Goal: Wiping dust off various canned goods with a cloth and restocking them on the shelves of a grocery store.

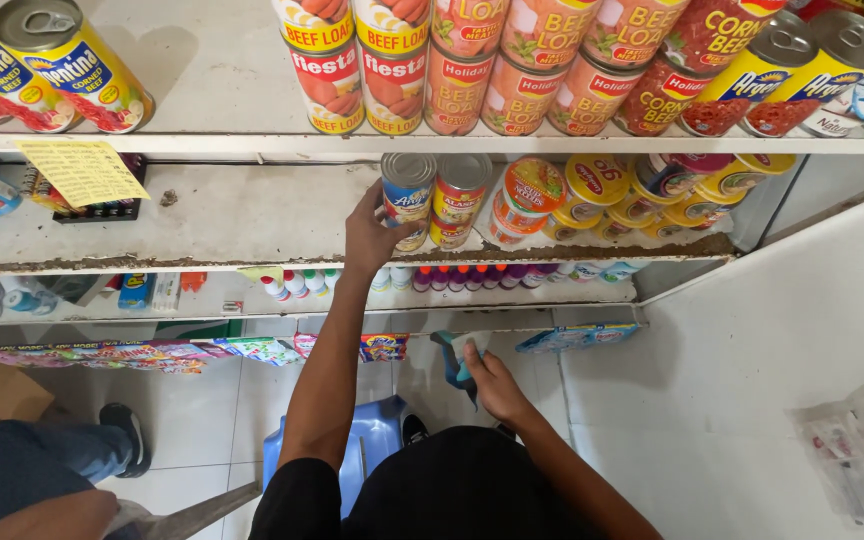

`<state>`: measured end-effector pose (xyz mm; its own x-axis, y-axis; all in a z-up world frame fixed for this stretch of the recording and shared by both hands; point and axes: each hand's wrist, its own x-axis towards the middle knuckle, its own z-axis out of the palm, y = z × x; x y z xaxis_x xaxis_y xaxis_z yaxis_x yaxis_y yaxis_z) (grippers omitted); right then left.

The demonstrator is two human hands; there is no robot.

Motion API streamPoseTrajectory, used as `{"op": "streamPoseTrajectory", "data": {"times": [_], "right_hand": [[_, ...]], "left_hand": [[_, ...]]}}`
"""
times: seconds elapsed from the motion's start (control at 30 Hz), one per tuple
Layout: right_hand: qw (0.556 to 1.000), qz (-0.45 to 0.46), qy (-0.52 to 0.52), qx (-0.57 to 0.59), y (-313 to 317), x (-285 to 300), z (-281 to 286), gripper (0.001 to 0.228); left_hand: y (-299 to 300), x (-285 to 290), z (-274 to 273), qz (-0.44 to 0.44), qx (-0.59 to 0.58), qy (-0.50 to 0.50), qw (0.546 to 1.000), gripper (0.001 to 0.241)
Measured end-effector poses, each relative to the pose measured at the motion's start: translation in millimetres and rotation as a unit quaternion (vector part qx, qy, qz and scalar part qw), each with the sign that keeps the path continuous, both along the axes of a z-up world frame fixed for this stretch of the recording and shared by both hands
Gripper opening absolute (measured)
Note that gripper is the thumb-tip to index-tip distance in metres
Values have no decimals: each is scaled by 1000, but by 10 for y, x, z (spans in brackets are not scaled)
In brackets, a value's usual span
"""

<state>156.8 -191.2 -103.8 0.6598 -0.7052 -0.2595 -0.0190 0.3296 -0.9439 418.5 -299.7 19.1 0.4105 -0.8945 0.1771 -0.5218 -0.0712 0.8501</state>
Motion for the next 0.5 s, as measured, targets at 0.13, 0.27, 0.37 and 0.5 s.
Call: {"op": "streamPoseTrajectory", "data": {"times": [0.13, 0.27, 0.37, 0.5], "right_hand": [[1000, -3, 4, 2, 10, 0, -17, 59], [1000, -11, -1, 6, 39, -28, 140, 58], [1000, -26, -4, 8, 47, -38, 191, 56], [999, -48, 4, 14, -12, -58, 147, 53]], "left_hand": [[-7, 35, -85, -5, -11, 6, 1000, 102], [-19, 87, -159, -17, -16, -14, 1000, 106], [-41, 139, -267, -18, -24, -36, 999, 107], [-58, 149, -305, -8, -19, -48, 999, 104]]}}
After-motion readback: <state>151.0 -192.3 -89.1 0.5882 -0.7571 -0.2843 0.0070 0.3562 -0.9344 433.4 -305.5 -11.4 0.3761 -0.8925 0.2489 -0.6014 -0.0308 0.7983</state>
